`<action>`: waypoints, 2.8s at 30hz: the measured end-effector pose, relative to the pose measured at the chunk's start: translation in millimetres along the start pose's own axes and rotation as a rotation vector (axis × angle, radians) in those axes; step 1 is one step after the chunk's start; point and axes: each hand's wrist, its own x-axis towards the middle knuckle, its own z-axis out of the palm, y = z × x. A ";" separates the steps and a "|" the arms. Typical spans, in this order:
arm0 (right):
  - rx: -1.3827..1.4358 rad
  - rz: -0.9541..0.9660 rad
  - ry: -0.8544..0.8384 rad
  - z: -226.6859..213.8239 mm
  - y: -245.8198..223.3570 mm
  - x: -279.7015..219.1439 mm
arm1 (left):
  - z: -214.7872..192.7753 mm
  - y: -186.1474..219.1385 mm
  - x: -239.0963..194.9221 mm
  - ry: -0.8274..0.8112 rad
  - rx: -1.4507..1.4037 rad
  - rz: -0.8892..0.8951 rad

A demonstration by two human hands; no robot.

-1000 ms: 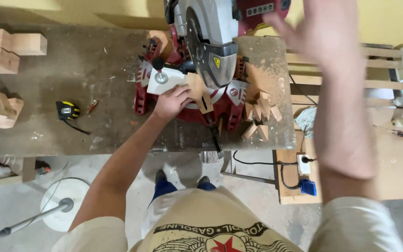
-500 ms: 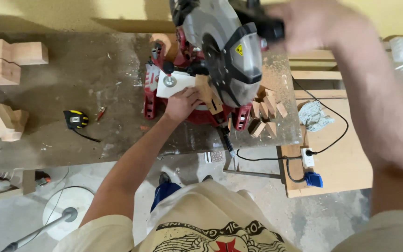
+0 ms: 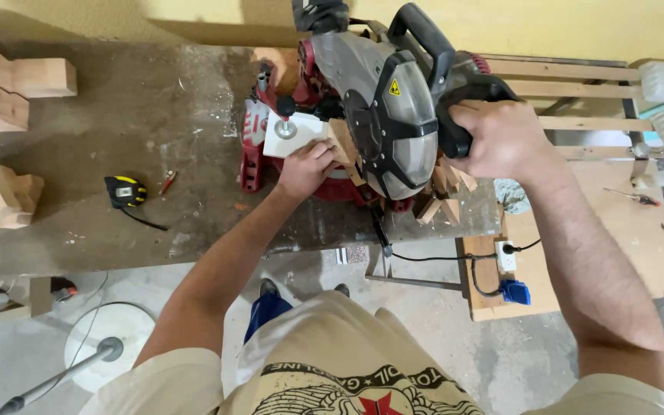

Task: Cutting small wooden blocks to specific lengths using a miter saw

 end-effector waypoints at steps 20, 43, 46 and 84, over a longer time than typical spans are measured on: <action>0.028 -0.046 0.069 -4.3 3.1 5.3 | -16.0 13.3 12.0 0.004 -0.059 -0.031; 0.008 0.061 -0.405 -53.6 -14.2 22.0 | -33.4 16.9 20.3 -0.059 -0.190 -0.011; -0.074 0.045 -0.110 -0.5 4.2 0.9 | -5.3 13.1 3.9 -0.008 -0.016 -0.049; 0.042 -0.046 0.173 48.1 -6.7 -28.1 | -13.2 14.7 9.6 0.016 -0.030 -0.047</action>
